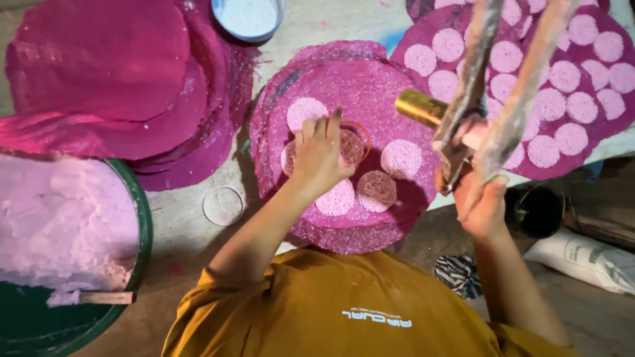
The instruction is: The person uses a wooden mold tool to create small pink patties from a large mass of pink material in a bowl, then places the finished patties onto a larger circular pink base.
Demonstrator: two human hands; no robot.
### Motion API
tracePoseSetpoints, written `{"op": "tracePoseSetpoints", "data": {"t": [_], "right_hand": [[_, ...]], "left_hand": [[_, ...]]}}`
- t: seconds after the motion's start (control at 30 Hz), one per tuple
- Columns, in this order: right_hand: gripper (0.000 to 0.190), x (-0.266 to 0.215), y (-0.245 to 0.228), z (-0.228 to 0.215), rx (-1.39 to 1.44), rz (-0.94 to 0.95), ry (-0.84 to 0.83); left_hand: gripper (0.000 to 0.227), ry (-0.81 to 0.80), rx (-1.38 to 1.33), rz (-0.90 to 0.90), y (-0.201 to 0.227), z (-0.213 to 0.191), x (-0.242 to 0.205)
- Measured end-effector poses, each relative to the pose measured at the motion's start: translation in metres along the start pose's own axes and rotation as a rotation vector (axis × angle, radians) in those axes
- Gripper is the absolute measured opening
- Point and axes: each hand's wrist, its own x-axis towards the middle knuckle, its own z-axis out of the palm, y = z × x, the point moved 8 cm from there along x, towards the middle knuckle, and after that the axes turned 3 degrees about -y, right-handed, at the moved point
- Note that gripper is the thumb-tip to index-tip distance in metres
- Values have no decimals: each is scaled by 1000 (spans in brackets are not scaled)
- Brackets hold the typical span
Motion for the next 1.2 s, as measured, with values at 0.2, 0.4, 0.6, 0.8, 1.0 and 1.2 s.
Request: {"op": "tracePoseSetpoints", "data": {"t": [0.2, 0.4, 0.6, 0.8, 1.0, 1.2], "right_hand": [[105, -16, -18, -17, -34, -40, 116], [109, -40, -23, -40, -97, -27, 175], [97, -27, 13, -59, -223, 218, -35], [65, 22, 52, -62, -341, 1003, -303], [72, 99, 13, -38, -908, 944, -376], [77, 118, 13, 8, -1051, 679, -388]], "left_hand": [[121, 131, 11, 124, 28, -4, 52], [116, 69, -25, 155, 29, 18, 71], [114, 230, -315, 208, 28, -17, 82], [72, -342, -2384, 756, 62, -39, 91], [39, 78, -2630, 650, 17, -34, 117], [40, 203, -2543, 689, -26, -38, 116]]}}
